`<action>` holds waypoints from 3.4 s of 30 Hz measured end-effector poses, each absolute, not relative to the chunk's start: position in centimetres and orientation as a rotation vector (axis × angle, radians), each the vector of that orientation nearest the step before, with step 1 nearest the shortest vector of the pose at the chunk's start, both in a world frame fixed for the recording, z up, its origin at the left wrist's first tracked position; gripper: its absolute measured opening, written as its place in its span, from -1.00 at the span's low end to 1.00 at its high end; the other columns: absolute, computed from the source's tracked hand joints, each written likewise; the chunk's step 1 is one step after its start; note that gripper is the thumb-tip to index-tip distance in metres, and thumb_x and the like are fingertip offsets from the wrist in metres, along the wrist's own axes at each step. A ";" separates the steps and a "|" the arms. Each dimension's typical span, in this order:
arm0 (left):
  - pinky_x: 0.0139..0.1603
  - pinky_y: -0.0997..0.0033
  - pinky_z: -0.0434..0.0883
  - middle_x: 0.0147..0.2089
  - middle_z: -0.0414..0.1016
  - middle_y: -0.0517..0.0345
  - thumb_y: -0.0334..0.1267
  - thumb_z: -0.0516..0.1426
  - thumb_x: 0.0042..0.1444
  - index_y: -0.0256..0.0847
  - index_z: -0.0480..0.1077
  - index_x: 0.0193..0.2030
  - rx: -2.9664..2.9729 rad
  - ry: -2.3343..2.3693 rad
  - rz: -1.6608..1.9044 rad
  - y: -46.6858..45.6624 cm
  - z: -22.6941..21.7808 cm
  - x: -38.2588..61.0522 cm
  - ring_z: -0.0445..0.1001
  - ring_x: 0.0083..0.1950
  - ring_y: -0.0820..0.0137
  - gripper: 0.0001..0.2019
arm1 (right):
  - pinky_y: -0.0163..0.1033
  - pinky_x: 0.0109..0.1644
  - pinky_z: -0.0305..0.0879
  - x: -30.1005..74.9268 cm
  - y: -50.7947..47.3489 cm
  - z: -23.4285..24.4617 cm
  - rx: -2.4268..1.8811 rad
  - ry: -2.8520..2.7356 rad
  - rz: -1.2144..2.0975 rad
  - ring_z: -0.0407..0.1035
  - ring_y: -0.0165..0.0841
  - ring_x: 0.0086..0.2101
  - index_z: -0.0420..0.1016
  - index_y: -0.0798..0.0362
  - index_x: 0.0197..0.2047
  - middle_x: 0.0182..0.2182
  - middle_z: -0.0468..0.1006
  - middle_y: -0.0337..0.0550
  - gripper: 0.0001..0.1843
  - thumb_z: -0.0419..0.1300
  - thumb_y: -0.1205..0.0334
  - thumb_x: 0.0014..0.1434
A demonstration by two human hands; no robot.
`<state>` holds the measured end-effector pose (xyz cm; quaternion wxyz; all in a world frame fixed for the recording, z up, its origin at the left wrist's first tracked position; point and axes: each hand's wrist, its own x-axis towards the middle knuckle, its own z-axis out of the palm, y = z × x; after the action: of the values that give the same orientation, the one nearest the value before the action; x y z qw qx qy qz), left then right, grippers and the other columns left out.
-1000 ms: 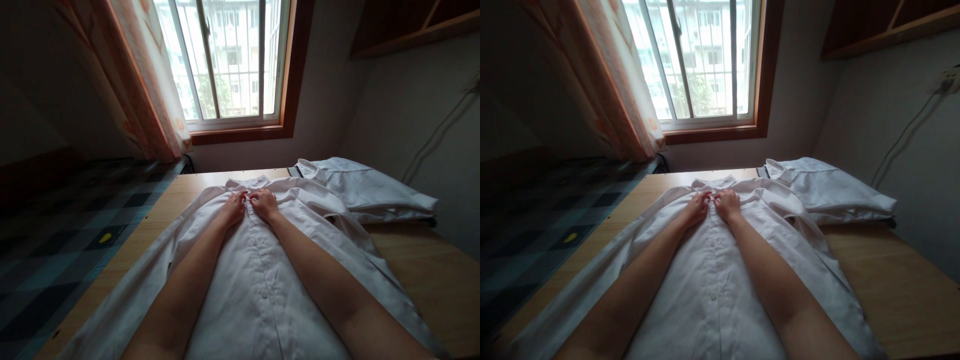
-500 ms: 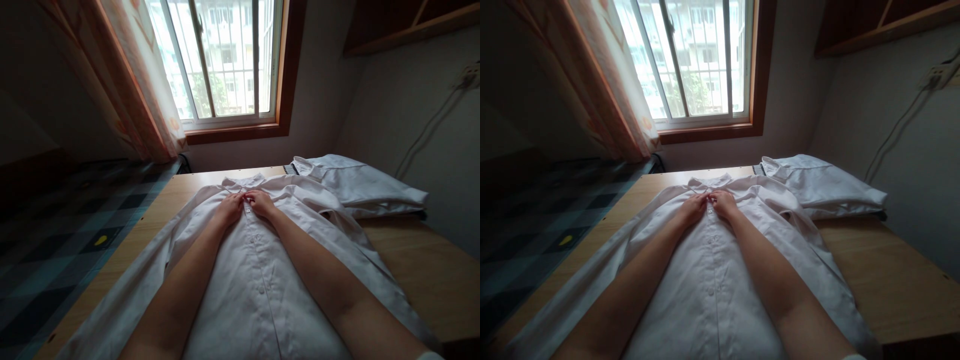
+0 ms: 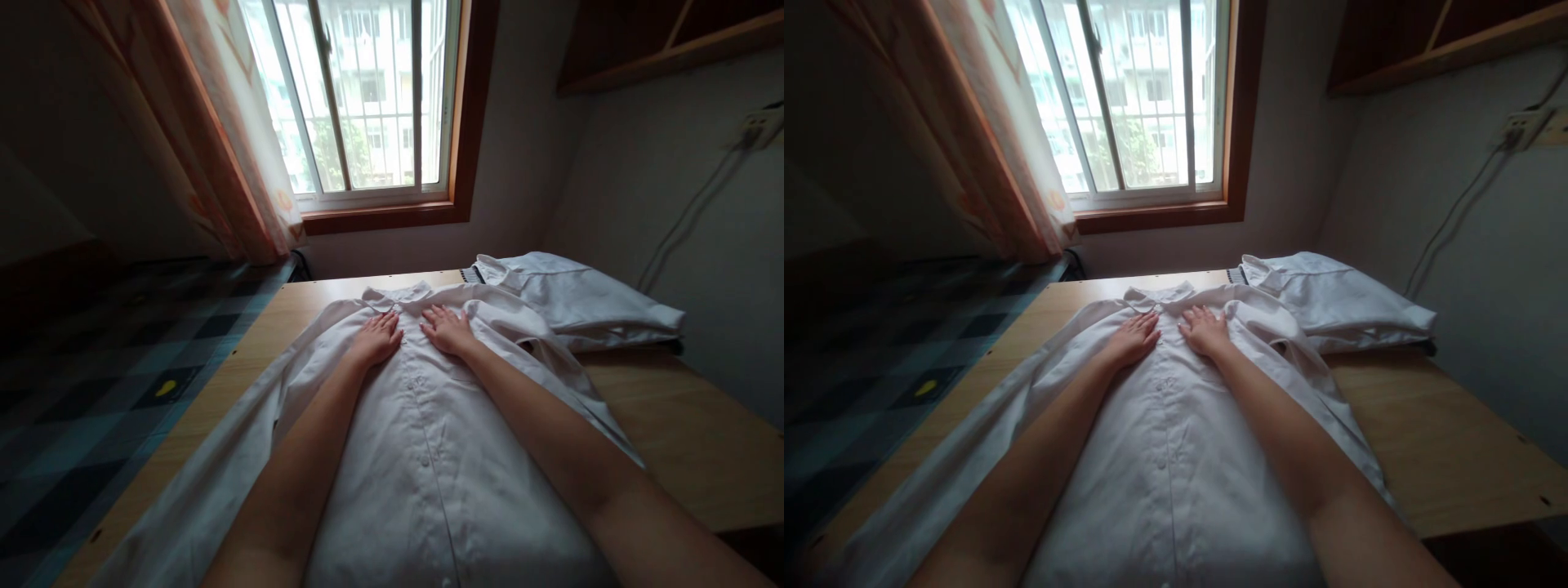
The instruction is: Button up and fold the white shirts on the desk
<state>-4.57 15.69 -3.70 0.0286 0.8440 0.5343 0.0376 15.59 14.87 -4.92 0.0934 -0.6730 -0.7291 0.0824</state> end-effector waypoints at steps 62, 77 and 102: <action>0.47 -0.04 -0.06 0.51 0.04 -0.08 -0.02 -0.18 0.38 -0.17 0.07 0.46 2.571 1.724 0.163 16.4 -4.9 -4.3 -0.03 0.52 0.09 -0.42 | 0.38 0.38 -0.33 15.8 8.8 -4.1 -1.880 -2.338 0.280 -0.22 0.00 0.42 0.10 -0.15 0.46 0.47 -0.05 -0.05 -0.28 -0.10 -0.26 0.34; 0.27 -0.04 0.21 0.30 0.38 -0.21 -0.11 -0.09 0.33 -0.23 0.39 0.23 2.628 2.128 0.314 13.6 -2.3 -7.0 0.30 0.30 -0.01 -0.54 | 0.37 0.39 -0.45 16.0 7.2 -4.8 -1.835 -2.344 0.236 -0.25 -0.04 0.43 0.04 -0.20 0.47 0.47 -0.07 -0.11 -0.27 -0.15 -0.29 0.35; 0.33 -0.04 0.09 0.35 0.30 -0.33 -0.13 -0.07 0.34 -0.38 0.37 0.27 2.533 2.188 0.029 20.4 -0.2 -10.2 0.21 0.38 -0.07 -0.49 | 0.38 0.37 -0.42 15.7 14.7 -4.7 -1.793 -2.374 0.222 -0.24 -0.05 0.42 0.09 -0.18 0.45 0.47 -0.07 -0.12 -0.28 -0.13 -0.30 0.35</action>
<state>-10.15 20.43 -0.21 -0.1026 0.7528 0.6502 0.0088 15.73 14.69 -4.71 0.0790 -0.5991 -0.7933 0.0742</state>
